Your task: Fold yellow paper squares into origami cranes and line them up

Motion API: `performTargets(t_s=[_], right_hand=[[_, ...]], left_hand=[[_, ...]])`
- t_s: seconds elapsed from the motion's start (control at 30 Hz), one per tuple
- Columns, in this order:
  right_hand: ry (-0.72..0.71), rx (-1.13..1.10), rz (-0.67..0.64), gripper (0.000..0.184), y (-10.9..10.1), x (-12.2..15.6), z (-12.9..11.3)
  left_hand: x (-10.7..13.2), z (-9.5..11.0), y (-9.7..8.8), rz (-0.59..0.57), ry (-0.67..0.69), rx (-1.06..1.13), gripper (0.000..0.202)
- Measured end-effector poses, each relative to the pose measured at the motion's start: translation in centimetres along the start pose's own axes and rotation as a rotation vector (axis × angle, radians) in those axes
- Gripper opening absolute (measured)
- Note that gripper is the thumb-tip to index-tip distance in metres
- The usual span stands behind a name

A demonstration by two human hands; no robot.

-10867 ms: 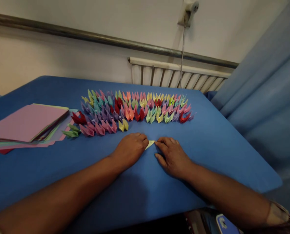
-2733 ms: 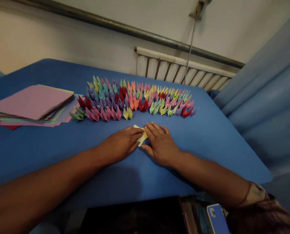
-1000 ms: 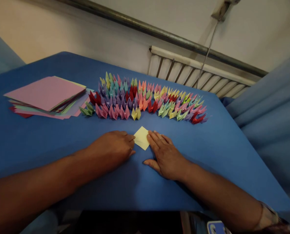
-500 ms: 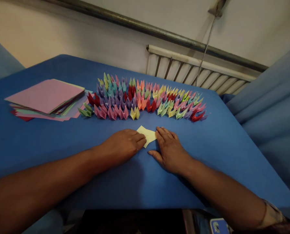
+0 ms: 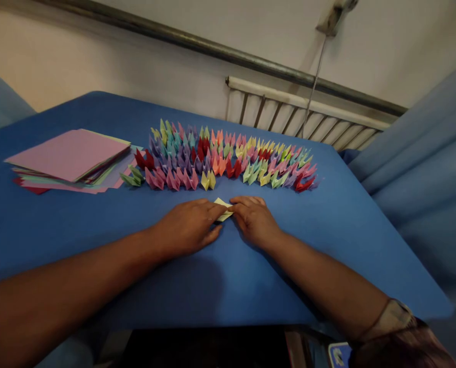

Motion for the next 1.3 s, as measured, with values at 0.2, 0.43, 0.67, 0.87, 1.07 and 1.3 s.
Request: performTargets(t_s=[0.2, 0.43, 0.67, 0.87, 1.07, 1.3], right_hand=[[-0.083, 0.035, 0.152, 0.026, -2.8, 0.3, -1.4], [0.24, -0.512, 0.594, 0.061, -5.7, 3.3, 1.7], [0.478, -1.191, 0.439, 0.033, 1.6, 2.5, 2.2], [0.541, -1.381, 0.486, 0.038, 1.8, 2.2, 3.6], [0.563, -1.23, 0.492, 0.032, 1.5, 2.5, 6.1], [0.476, -1.235, 0.381, 0.027, 2.3, 1.6, 5.4]], left_hand=[[-1.1, -1.3, -0.2, 0.079, -0.137, 0.101, 0.021], [-0.7, -4.8, 1.6, 0.098, -0.579, 1.408, 0.028], [-0.2, -3.0, 4.2, -0.033, -0.618, 1.755, 0.03], [-0.3, -3.4, 4.4, -0.05, -0.634, 1.592, 0.026], [0.0, -3.4, 2.7, -0.114, -0.547, 1.087, 0.033], [1.2, 0.4, -4.0, 0.301, 0.041, 0.423, 0.019]])
Point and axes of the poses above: each hand's wrist, its own x-axis away from the middle knuckle, its own y-axis out of the palm, z = x × y, the point moved 10 cm from there along -x, towards the middle knuckle, and after that the axes turned 10 degrees about -y, right-handed, at the moved point
